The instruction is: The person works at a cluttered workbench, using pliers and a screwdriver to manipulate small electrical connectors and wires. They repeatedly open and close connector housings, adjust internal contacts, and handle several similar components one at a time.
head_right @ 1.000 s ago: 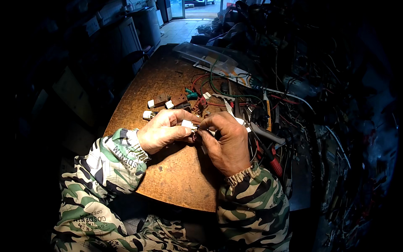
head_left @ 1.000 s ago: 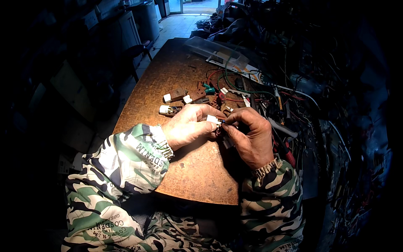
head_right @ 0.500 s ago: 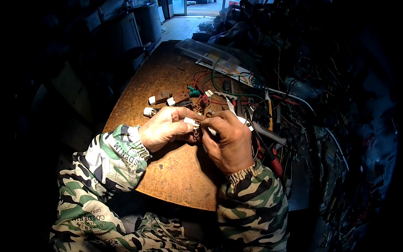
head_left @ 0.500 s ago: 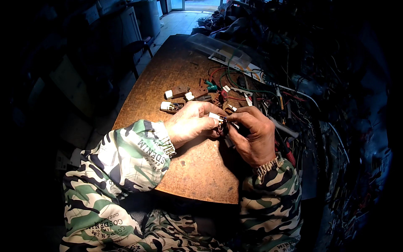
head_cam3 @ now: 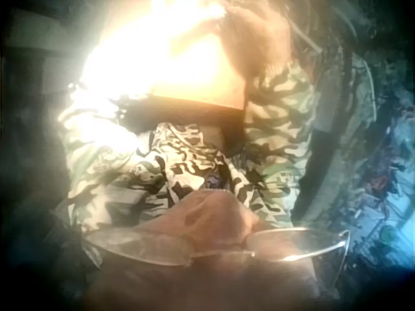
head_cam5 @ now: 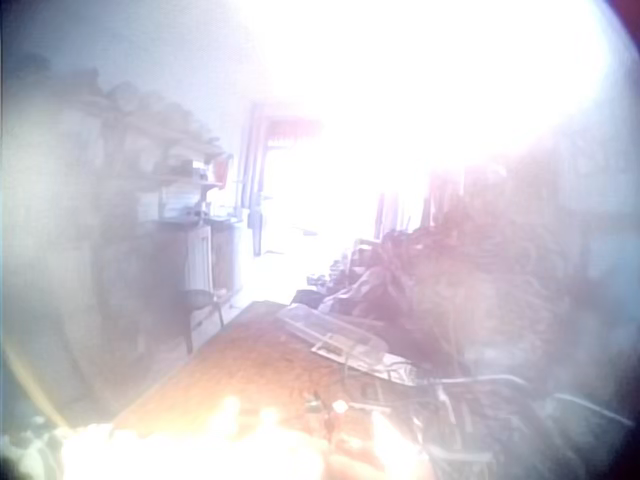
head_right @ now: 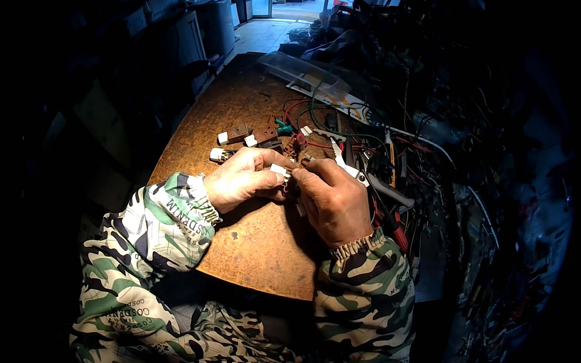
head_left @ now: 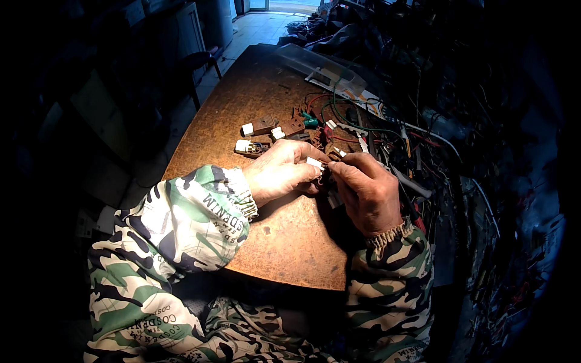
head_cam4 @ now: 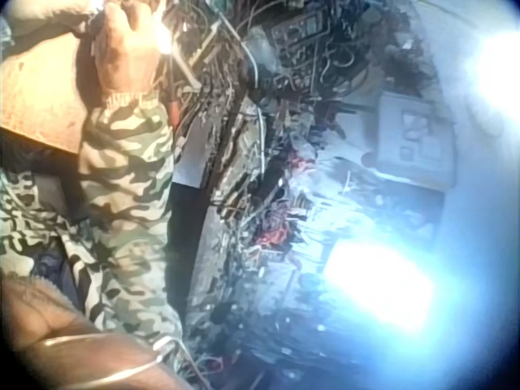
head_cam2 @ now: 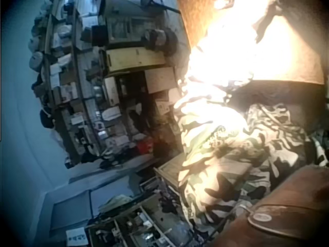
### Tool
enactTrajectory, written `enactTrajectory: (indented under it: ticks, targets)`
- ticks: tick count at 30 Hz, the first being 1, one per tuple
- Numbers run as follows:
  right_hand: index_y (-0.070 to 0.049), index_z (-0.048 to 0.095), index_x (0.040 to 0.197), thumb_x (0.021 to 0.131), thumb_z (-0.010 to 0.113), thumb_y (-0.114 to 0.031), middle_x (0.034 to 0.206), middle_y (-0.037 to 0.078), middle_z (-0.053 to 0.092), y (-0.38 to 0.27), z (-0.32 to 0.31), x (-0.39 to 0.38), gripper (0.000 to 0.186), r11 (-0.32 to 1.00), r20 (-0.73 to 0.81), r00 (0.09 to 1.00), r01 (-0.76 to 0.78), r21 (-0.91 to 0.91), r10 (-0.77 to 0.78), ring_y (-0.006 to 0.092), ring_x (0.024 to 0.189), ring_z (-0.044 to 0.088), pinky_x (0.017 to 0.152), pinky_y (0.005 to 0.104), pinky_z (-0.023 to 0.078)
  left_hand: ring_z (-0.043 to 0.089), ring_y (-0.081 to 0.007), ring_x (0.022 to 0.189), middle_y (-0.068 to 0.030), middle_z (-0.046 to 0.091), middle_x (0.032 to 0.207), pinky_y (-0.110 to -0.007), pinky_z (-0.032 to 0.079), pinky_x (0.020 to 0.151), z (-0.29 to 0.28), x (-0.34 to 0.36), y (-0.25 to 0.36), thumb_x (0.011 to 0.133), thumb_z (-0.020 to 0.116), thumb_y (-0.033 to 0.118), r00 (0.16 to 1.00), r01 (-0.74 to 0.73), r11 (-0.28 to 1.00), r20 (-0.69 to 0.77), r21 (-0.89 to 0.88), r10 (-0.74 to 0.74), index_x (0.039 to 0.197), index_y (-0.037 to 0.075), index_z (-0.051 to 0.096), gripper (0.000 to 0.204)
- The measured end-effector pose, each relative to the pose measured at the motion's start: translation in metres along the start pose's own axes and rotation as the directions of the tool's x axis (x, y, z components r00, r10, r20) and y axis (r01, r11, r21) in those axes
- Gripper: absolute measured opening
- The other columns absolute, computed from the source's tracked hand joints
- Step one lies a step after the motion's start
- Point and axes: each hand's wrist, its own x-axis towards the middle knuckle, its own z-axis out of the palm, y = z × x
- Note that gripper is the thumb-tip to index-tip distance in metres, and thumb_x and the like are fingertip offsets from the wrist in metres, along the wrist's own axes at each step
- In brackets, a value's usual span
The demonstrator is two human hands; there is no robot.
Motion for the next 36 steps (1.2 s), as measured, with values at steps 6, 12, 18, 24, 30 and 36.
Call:
enactTrajectory:
  ticks: [6,12,18,24,30,36]
  targets:
    - [-0.002,0.075,0.101,0.085,0.076,-0.001,0.098,0.014,0.072,0.0,0.0,0.0,0.016,1.0,-0.012,1.0,-0.003,-0.006,0.003,0.0311,0.084,0.074,0.069,0.0385,0.061,0.07,-0.0171,0.098,-0.0117,0.07,0.112,-0.032,0.06,0.091,0.002,0.002,-0.002,0.101,0.061,0.006,1.0,-0.008,1.0,-0.003,0.012,0.008,0.136,-0.011,0.056,0.039]
    - [-0.002,0.073,0.096,0.082,0.078,-0.001,0.097,0.013,0.071,0.001,0.001,0.001,0.015,1.0,-0.008,1.0,0.01,-0.001,-0.01,0.0314,0.085,0.073,0.072,0.0388,0.061,0.07,-0.0158,0.092,-0.0113,0.071,0.104,-0.03,0.06,0.086,0.005,0.001,-0.003,0.1,0.059,0.005,0.999,-0.036,0.999,-0.029,-0.001,0.036,0.133,-0.011,0.059,0.036]
    - [-0.001,0.074,0.093,0.08,0.079,-0.001,0.096,0.013,0.07,-0.001,-0.004,0.001,0.014,0.996,0.005,0.998,-0.062,0.06,0.062,0.0307,0.084,0.073,0.072,0.0384,0.06,0.071,-0.0156,0.09,-0.0121,0.073,0.101,-0.03,0.06,0.084,0.009,0.003,-0.004,0.099,0.059,0.003,0.997,-0.071,0.997,-0.02,0.025,0.072,0.131,-0.01,0.061,0.035]
    - [0.0,0.074,0.091,0.079,0.079,0.001,0.095,0.013,0.07,-0.004,-0.001,0.005,0.013,0.962,0.047,0.98,-0.201,0.183,0.195,0.0305,0.082,0.072,0.071,0.0368,0.059,0.071,-0.0148,0.09,-0.0129,0.074,0.101,-0.029,0.058,0.082,0.006,0.005,-0.014,0.097,0.063,0.005,0.988,-0.138,0.982,-0.052,0.132,0.146,0.128,-0.01,0.064,0.035]
    - [0.001,0.074,0.091,0.078,0.079,0.001,0.095,0.013,0.07,-0.005,-0.002,0.005,0.014,0.957,0.066,0.976,-0.215,0.195,0.205,0.0301,0.082,0.073,0.07,0.0362,0.059,0.069,-0.0128,0.086,-0.0116,0.074,0.098,-0.027,0.057,0.075,0.01,0.003,-0.01,0.093,0.069,0.007,0.979,-0.147,0.957,-0.101,0.25,0.177,0.123,-0.009,0.067,0.033]
    - [0.001,0.073,0.091,0.077,0.081,0.0,0.094,0.013,0.07,-0.004,0.003,0.005,0.016,0.973,0.059,0.987,-0.155,0.17,0.147,0.0305,0.082,0.073,0.07,0.0363,0.059,0.068,-0.0112,0.082,-0.0095,0.074,0.095,-0.027,0.056,0.07,0.009,0.002,-0.014,0.092,0.07,0.007,0.979,-0.097,0.974,-0.157,0.204,0.13,0.122,-0.008,0.069,0.033]
